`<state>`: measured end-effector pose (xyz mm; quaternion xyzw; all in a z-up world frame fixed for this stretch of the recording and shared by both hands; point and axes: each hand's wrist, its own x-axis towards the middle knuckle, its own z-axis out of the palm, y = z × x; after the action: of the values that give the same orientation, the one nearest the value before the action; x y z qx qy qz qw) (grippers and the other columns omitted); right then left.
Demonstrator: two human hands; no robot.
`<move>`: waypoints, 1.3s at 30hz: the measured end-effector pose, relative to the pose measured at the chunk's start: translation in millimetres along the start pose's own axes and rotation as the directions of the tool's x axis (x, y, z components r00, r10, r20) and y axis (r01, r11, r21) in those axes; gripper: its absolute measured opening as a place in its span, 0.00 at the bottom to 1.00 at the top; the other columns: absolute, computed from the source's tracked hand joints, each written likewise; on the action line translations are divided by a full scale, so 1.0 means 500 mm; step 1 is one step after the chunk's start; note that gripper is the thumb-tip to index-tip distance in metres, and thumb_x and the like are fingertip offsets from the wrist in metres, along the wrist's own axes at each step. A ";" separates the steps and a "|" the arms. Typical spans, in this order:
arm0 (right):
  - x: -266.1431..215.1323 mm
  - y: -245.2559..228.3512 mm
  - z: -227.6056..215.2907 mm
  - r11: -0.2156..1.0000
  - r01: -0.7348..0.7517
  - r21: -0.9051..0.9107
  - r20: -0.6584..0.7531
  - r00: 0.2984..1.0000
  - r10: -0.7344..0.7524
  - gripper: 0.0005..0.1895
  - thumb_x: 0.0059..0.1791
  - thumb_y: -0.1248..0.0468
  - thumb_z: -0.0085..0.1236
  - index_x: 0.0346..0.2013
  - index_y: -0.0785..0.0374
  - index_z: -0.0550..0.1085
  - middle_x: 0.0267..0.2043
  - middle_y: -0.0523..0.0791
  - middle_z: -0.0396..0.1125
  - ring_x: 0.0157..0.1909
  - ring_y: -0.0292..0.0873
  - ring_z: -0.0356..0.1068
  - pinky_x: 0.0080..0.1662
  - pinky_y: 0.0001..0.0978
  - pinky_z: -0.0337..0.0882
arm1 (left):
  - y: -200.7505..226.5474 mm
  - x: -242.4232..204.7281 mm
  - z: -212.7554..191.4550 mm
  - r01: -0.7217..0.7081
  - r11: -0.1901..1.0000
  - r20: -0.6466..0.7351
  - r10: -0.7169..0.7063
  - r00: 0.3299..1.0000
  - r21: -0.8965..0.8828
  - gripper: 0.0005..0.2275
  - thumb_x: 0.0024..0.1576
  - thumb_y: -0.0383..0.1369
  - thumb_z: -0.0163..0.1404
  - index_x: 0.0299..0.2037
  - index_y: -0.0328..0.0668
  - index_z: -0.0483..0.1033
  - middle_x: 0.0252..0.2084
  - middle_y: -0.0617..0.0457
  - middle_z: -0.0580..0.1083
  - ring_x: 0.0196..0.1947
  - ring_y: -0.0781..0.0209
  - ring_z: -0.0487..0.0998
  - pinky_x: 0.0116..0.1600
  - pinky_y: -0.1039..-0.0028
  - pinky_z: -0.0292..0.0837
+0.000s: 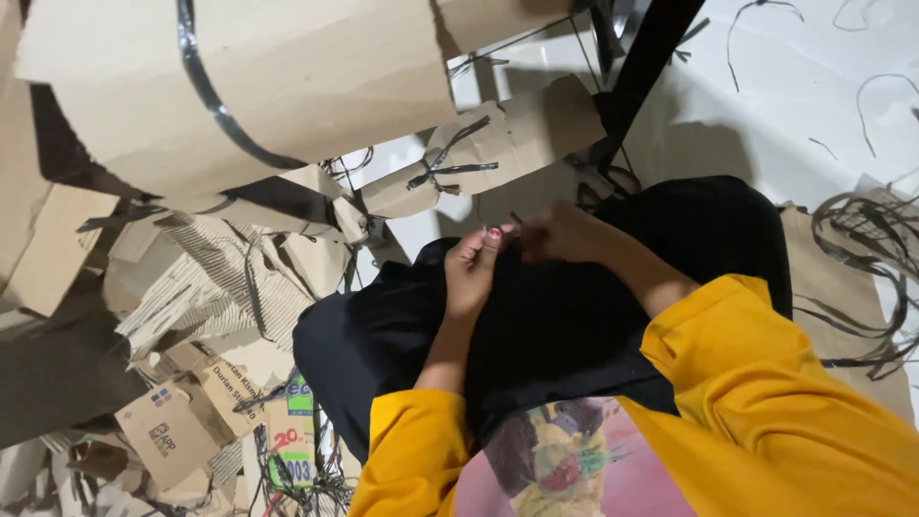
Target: The person sits on the floor and ties black cords around cylindrical cardboard rolls. They pick up cords, wrap them around the rolls, and tie knots to secure them. The person handles multiple rolls and cords throughout the clip.
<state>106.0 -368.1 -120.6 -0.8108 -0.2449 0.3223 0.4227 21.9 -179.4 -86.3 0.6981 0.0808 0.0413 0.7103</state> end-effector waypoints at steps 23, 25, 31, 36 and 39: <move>-0.054 -0.166 -0.043 0.969 0.162 0.185 -0.323 0.942 -0.096 0.23 0.40 0.55 0.71 0.48 0.56 0.82 0.35 0.47 0.76 0.37 0.44 0.74 0.44 0.38 0.73 | 0.090 -0.005 -0.013 -0.334 0.869 0.132 0.307 0.943 0.366 0.15 0.67 0.37 0.46 0.26 0.48 0.76 0.18 0.50 0.75 0.24 0.48 0.79 0.36 0.64 0.75; -0.029 -0.142 -0.031 0.957 0.292 0.000 -0.521 0.816 -0.249 0.10 0.44 0.61 0.72 0.37 0.61 0.83 0.29 0.50 0.74 0.31 0.50 0.75 0.38 0.39 0.74 | 0.099 0.003 0.008 -0.318 0.824 0.192 0.256 0.947 0.468 0.10 0.64 0.40 0.49 0.37 0.52 0.83 0.30 0.46 0.80 0.38 0.42 0.82 0.41 0.60 0.77; -0.012 -0.110 -0.111 0.954 0.187 -0.235 -0.742 0.600 -0.300 0.04 0.53 0.63 0.65 0.37 0.59 0.83 0.24 0.45 0.72 0.25 0.45 0.70 0.35 0.36 0.70 | 0.040 0.030 0.076 -0.084 0.895 0.158 0.015 0.987 0.439 0.11 0.65 0.48 0.48 0.49 0.64 0.82 0.35 0.52 0.82 0.44 0.49 0.83 0.51 0.61 0.78; 0.125 -0.014 -0.176 0.817 -0.121 -0.564 -0.758 0.467 -0.455 0.12 0.52 0.52 0.68 0.32 0.54 0.80 0.28 0.40 0.69 0.31 0.42 0.71 0.35 0.33 0.72 | -0.035 0.070 0.126 0.071 0.970 0.124 -0.102 0.987 0.233 0.12 0.65 0.43 0.48 0.51 0.53 0.81 0.33 0.48 0.81 0.38 0.52 0.84 0.47 0.62 0.77; 0.170 -0.010 -0.183 0.747 -0.286 -0.600 -0.735 0.565 -0.374 0.10 0.50 0.52 0.66 0.32 0.54 0.79 0.31 0.41 0.69 0.37 0.44 0.72 0.40 0.37 0.72 | -0.047 0.077 0.152 0.021 0.992 0.098 -0.034 0.995 0.126 0.10 0.66 0.37 0.48 0.49 0.44 0.81 0.32 0.45 0.81 0.35 0.55 0.82 0.47 0.63 0.76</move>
<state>229.3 -356.5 -103.4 -0.9504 -0.1380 -0.2148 0.1777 71.6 -248.0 -111.3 0.7410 0.0572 -0.0085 0.6690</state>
